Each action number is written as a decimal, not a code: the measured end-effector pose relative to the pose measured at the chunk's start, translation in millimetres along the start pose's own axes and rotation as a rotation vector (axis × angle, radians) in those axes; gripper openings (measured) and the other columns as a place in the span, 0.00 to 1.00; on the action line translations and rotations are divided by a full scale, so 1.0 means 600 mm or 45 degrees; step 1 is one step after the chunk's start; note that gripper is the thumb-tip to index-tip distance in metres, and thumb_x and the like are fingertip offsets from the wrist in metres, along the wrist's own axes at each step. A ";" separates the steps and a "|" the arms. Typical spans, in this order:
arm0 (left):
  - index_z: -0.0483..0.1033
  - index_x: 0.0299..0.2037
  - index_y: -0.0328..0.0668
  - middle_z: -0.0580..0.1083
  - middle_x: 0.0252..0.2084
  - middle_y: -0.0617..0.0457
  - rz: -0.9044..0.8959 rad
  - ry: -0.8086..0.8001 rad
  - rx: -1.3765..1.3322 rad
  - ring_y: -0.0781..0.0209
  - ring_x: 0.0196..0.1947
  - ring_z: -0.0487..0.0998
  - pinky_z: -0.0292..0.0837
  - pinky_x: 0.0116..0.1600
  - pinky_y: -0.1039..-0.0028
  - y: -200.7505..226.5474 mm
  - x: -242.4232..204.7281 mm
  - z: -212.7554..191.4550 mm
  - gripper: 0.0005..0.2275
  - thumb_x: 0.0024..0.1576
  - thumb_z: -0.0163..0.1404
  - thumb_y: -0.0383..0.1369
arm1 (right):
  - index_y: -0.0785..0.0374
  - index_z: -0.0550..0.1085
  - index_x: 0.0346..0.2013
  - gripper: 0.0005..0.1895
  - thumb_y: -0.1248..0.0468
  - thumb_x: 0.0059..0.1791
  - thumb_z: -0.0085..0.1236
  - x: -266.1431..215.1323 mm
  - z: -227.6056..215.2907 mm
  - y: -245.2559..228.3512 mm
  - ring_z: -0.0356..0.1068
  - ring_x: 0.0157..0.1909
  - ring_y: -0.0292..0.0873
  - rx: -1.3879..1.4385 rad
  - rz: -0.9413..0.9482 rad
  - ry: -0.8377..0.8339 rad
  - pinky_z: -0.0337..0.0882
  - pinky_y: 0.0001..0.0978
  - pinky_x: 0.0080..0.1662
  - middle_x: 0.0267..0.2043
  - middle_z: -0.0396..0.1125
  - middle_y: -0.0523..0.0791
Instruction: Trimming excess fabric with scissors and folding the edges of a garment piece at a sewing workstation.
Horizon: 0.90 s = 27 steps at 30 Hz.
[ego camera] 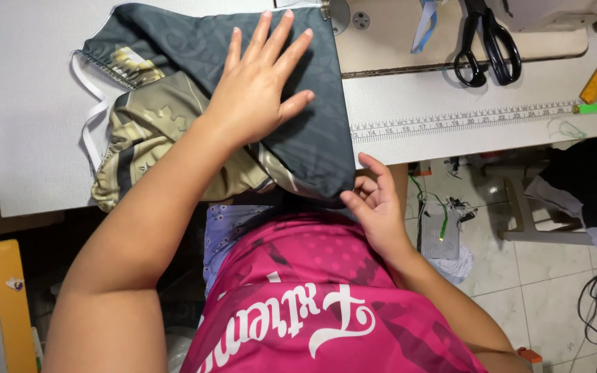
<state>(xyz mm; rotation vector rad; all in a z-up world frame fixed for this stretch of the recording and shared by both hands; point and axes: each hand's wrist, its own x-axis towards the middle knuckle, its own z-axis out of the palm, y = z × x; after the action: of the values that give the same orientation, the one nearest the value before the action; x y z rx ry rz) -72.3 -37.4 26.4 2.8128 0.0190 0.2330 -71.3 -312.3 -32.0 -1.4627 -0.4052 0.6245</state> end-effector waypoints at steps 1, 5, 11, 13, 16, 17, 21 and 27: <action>0.50 0.69 0.44 0.44 0.70 0.43 0.001 0.003 0.000 0.42 0.69 0.38 0.38 0.65 0.39 0.010 -0.011 -0.008 0.29 0.61 0.45 0.47 | 0.60 0.53 0.64 0.32 0.71 0.47 0.52 0.001 -0.001 0.001 0.63 0.39 0.34 -0.002 -0.002 0.000 0.64 0.22 0.48 0.34 0.61 0.44; 0.50 0.68 0.47 0.46 0.70 0.46 -0.002 -0.020 0.006 0.44 0.69 0.41 0.38 0.65 0.41 0.030 -0.069 -0.030 0.30 0.59 0.46 0.46 | 0.59 0.57 0.63 0.37 0.74 0.41 0.60 -0.002 0.007 -0.005 0.61 0.32 0.31 -0.047 0.018 0.103 0.65 0.20 0.40 0.29 0.62 0.42; 0.51 0.68 0.45 0.46 0.70 0.42 -0.243 -0.054 0.065 0.42 0.69 0.40 0.37 0.63 0.38 -0.002 -0.145 -0.032 0.32 0.57 0.41 0.52 | 0.56 0.58 0.66 0.38 0.73 0.43 0.59 -0.020 0.002 -0.019 0.53 0.24 0.26 -0.115 0.106 0.171 0.60 0.14 0.31 0.24 0.62 0.37; 0.52 0.68 0.43 0.46 0.70 0.41 -0.280 -0.001 0.085 0.40 0.69 0.41 0.38 0.63 0.39 -0.012 -0.166 -0.033 0.32 0.58 0.40 0.53 | 0.55 0.58 0.66 0.37 0.73 0.44 0.57 -0.022 0.000 -0.018 0.49 0.22 0.26 -0.107 0.109 0.156 0.57 0.15 0.28 0.23 0.62 0.36; 0.51 0.68 0.43 0.45 0.70 0.41 -0.354 0.038 0.083 0.38 0.69 0.41 0.36 0.65 0.42 -0.016 -0.190 -0.036 0.32 0.58 0.40 0.52 | 0.56 0.56 0.66 0.36 0.72 0.45 0.56 -0.022 -0.006 -0.009 0.54 0.24 0.26 -0.018 0.133 0.101 0.58 0.15 0.29 0.26 0.65 0.39; 0.51 0.68 0.42 0.45 0.71 0.41 -0.381 0.055 0.104 0.39 0.69 0.41 0.36 0.65 0.42 -0.016 -0.196 -0.035 0.33 0.57 0.40 0.53 | 0.56 0.56 0.66 0.35 0.72 0.45 0.55 -0.023 -0.007 -0.010 0.55 0.25 0.26 -0.023 0.134 0.075 0.58 0.14 0.29 0.30 0.67 0.40; 0.50 0.68 0.35 0.46 0.70 0.35 -0.472 0.089 0.142 0.38 0.70 0.41 0.35 0.66 0.43 -0.016 -0.224 -0.033 0.38 0.53 0.42 0.55 | 0.57 0.56 0.67 0.34 0.72 0.47 0.52 -0.025 -0.010 -0.006 0.53 0.26 0.28 -0.028 0.109 0.009 0.57 0.16 0.29 0.33 0.65 0.40; 0.48 0.66 0.34 0.46 0.69 0.38 -0.775 -0.238 0.171 0.41 0.69 0.41 0.35 0.63 0.41 0.019 -0.245 -0.085 0.42 0.50 0.40 0.61 | 0.63 0.60 0.62 0.27 0.71 0.47 0.50 -0.022 -0.007 -0.011 0.68 0.49 0.37 -0.155 0.049 -0.003 0.66 0.24 0.54 0.48 0.70 0.50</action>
<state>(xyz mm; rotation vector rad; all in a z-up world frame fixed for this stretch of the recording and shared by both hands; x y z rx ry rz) -226.0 -38.3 54.8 2.7863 0.8557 -0.1791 -77.9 -323.4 -24.0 -1.5892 -0.4240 0.6416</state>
